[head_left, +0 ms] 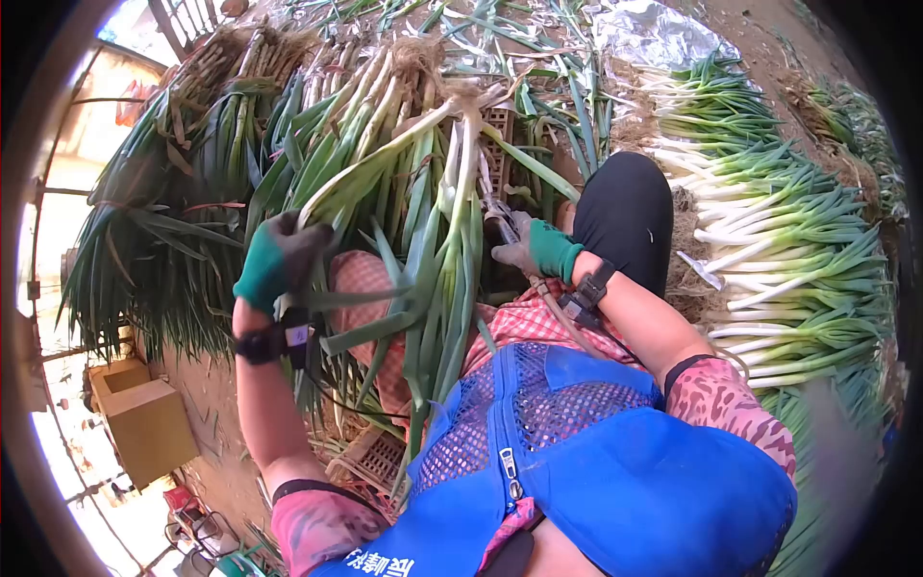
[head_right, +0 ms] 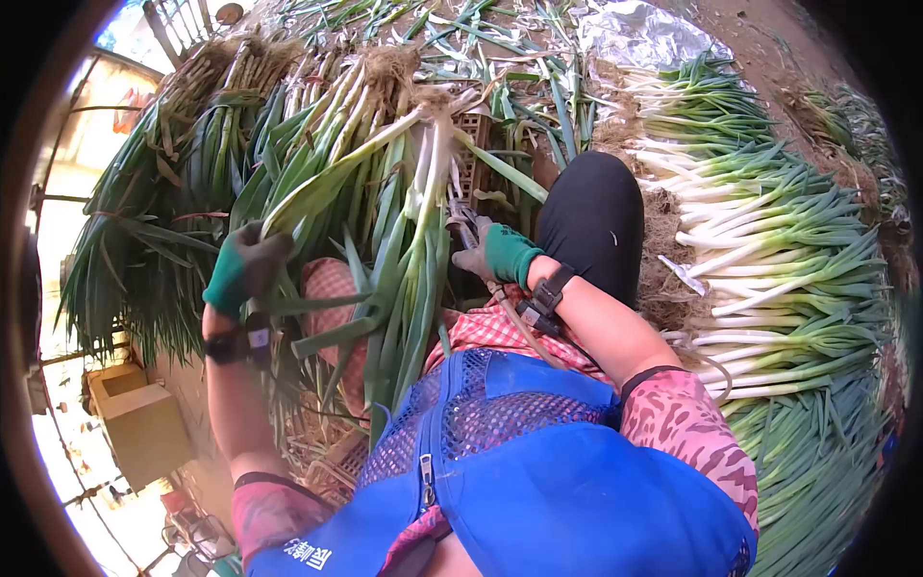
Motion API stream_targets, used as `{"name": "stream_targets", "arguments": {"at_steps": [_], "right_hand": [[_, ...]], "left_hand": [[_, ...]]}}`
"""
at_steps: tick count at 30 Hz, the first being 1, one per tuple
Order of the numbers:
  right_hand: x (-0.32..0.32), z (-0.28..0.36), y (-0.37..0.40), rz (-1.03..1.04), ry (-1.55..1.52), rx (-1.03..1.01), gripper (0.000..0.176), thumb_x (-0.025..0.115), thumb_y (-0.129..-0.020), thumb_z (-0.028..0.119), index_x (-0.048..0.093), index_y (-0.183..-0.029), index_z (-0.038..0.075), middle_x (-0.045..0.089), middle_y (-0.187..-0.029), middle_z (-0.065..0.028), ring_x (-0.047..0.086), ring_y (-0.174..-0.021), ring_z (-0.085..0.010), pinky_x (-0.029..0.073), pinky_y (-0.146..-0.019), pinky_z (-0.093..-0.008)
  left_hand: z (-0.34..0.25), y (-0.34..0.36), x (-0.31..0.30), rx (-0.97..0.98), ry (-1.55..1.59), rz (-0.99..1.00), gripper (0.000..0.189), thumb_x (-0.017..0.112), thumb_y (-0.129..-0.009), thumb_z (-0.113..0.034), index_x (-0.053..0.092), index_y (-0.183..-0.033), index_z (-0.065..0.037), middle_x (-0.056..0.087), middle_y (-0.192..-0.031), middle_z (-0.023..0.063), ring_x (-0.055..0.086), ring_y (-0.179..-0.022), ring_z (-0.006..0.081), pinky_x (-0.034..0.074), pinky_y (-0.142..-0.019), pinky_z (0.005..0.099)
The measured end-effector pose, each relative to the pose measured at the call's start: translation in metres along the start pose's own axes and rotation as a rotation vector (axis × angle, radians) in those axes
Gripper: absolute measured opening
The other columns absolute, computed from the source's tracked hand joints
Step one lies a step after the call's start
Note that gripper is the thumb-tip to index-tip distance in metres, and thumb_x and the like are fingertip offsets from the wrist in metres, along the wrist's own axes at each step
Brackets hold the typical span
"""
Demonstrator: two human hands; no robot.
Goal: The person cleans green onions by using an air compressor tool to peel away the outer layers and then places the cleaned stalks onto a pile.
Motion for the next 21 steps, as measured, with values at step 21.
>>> {"name": "stream_targets", "arguments": {"at_steps": [21], "right_hand": [[0.0,0.018,0.062,-0.032,-0.136,-0.106,0.061,0.07,-0.077,0.033,0.052,-0.122,-0.004,0.065,-0.094,-0.0277,0.066,-0.088,-0.0403,0.051,-0.079,-0.0441]], "left_hand": [[-0.001,-0.029,0.203,0.247,-0.748,-0.014,0.028,0.059,-0.087,-0.032,0.067,-0.103,-0.01,0.066,-0.101,0.017,0.067,-0.091,0.0363,0.054,-0.073,0.0525]]}}
Point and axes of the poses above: each hand's wrist, its own y-axis away from the middle knuckle, its own x-axis out of the palm, z = x × y, the point moved 8 cm from there along -y, towards the middle knuckle
